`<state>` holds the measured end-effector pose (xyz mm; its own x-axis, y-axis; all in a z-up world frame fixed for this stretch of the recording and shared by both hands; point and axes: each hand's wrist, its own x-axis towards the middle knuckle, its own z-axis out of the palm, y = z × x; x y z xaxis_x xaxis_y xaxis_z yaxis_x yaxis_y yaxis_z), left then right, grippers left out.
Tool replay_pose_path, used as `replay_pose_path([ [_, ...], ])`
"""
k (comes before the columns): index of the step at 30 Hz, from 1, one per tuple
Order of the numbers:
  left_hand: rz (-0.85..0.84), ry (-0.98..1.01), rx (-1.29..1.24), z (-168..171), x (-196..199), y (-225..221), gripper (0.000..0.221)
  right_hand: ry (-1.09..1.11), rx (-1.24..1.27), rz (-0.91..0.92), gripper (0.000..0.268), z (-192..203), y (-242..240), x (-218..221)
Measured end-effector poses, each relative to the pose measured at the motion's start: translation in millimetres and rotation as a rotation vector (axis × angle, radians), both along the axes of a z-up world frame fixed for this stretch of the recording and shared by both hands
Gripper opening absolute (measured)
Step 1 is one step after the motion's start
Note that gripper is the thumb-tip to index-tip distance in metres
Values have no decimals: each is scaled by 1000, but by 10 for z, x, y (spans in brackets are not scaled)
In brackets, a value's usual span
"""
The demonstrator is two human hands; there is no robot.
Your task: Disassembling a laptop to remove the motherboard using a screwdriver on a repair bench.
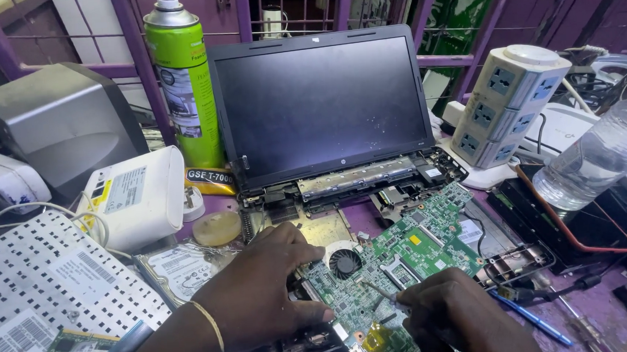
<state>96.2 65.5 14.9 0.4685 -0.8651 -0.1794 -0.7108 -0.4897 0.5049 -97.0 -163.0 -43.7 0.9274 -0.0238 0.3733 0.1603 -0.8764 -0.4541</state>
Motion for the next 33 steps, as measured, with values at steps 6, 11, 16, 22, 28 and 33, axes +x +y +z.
replay_pose_path([
  [6,11,14,18,39,-20,9,85,187,30,40,11,3,-117,116],
  [11,16,8,45,60,-26,8,82,-153,69,11,10,298,311,-64],
  [16,15,14,42,87,-36,11,83,123,744,-252,29,22,317,-278],
  [22,-18,-20,-19,-30,17,9,84,-233,865,-332,39,380,654,-211],
  [28,7,0,15,38,-24,23,84,-251,1032,-31,48,255,430,-200],
  [33,2,-16,-15,0,-7,16,82,-245,1185,-332,47,444,626,-188],
])
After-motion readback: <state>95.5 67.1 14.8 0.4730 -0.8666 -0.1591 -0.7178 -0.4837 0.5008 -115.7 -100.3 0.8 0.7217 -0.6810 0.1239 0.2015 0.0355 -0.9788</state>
